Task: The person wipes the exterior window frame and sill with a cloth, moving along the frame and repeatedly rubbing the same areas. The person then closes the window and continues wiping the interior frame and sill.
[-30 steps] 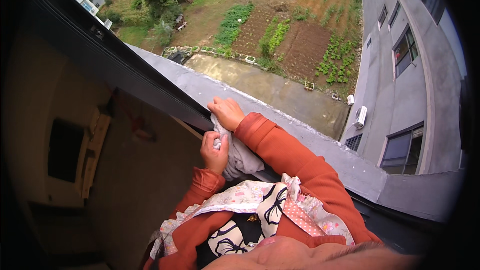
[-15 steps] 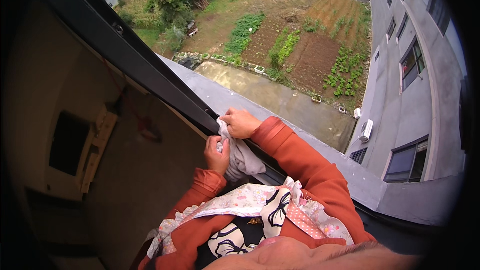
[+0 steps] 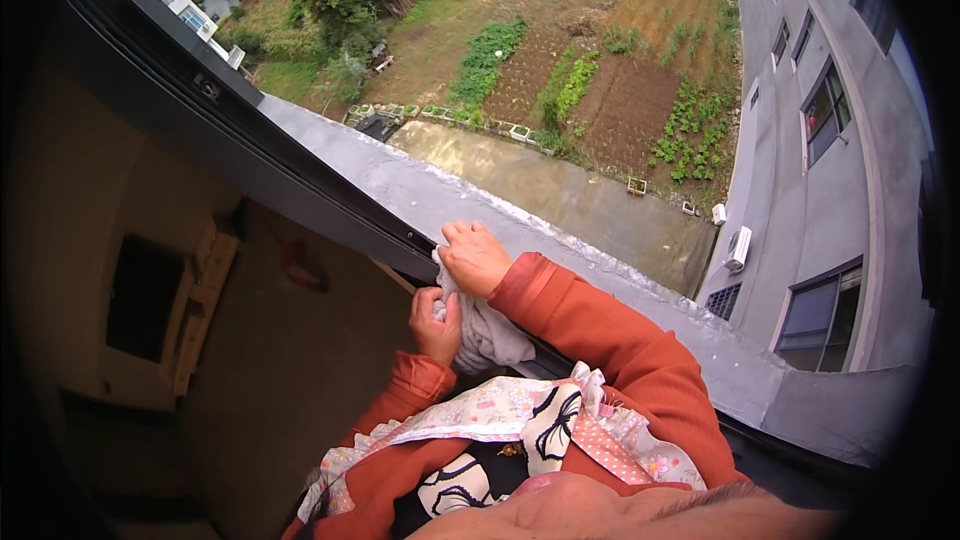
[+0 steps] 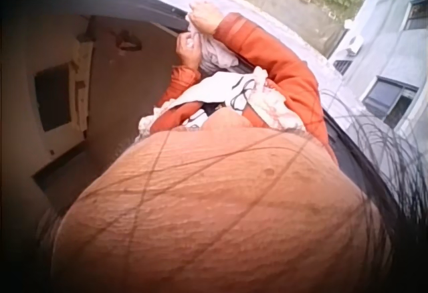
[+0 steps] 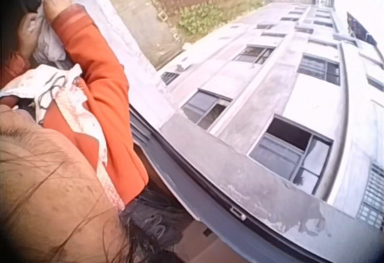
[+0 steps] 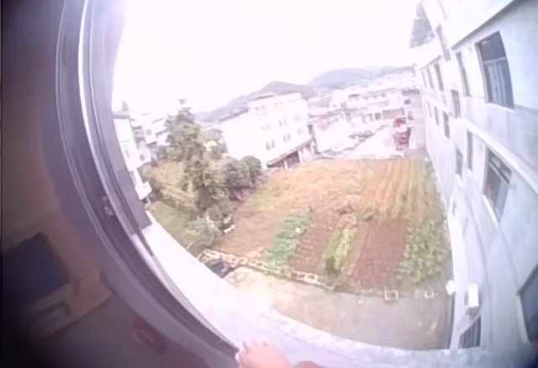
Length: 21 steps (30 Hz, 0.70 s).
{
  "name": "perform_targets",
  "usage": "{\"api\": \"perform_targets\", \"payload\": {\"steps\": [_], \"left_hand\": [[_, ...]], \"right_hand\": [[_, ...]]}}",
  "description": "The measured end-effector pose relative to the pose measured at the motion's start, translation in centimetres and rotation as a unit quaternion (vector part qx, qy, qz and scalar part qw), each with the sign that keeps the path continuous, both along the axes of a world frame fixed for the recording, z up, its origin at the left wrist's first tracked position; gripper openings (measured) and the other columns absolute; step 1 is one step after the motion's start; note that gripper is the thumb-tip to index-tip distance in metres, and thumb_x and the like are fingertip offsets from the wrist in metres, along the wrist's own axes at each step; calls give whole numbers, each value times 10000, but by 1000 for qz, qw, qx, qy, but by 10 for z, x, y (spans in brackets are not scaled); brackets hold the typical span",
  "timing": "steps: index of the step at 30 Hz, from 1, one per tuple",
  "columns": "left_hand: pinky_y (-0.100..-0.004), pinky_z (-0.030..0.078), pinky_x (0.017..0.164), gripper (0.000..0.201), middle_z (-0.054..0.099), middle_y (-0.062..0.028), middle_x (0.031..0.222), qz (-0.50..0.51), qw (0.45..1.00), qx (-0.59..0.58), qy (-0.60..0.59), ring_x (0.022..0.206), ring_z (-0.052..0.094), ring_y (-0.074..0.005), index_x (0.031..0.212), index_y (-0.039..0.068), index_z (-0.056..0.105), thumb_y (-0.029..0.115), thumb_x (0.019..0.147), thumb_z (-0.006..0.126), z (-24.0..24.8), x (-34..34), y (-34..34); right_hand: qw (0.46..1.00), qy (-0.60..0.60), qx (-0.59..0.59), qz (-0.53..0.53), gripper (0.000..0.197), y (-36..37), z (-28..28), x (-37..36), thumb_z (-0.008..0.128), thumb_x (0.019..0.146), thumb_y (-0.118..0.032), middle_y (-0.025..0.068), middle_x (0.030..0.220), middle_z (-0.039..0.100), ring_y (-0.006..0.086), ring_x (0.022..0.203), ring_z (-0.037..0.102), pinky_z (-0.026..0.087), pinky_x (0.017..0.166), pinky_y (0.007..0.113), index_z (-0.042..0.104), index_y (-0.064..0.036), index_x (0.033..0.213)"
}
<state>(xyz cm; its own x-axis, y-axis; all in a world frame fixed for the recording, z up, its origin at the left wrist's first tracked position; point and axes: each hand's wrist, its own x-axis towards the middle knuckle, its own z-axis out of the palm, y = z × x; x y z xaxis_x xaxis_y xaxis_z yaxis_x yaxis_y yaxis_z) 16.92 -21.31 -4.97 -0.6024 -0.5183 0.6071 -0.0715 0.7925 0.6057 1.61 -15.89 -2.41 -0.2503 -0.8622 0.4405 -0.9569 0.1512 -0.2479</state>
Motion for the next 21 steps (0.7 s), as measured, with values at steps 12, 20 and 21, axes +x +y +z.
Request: {"api": "perform_targets", "payload": {"steps": [12,20,21], "left_hand": [[-363,471,681,138,572,-127,827,6,1000,5,-23,735,572,-283,901,15,572,46,827,684,1,18,-3],[-368,470,684,141,575,-131,826,18,1000,2,-19,738,574,-285,901,15,572,47,824,685,-4,21,-5],[-369,470,683,140,575,-131,826,18,1000,3,-19,738,574,-286,900,15,572,47,823,685,-5,21,-6]], "right_hand": [[996,-17,62,55,169,-12,6,5,561,782,-149,100,906,568,260,958,574,398,809,396,671,-54,870],[1000,-7,2,23,113,-17,-13,23,548,818,-161,96,863,562,245,875,589,403,808,402,630,-86,840],[999,-18,-34,18,109,-13,-16,25,542,823,-158,93,853,557,244,855,584,404,808,407,629,-92,826]]}}
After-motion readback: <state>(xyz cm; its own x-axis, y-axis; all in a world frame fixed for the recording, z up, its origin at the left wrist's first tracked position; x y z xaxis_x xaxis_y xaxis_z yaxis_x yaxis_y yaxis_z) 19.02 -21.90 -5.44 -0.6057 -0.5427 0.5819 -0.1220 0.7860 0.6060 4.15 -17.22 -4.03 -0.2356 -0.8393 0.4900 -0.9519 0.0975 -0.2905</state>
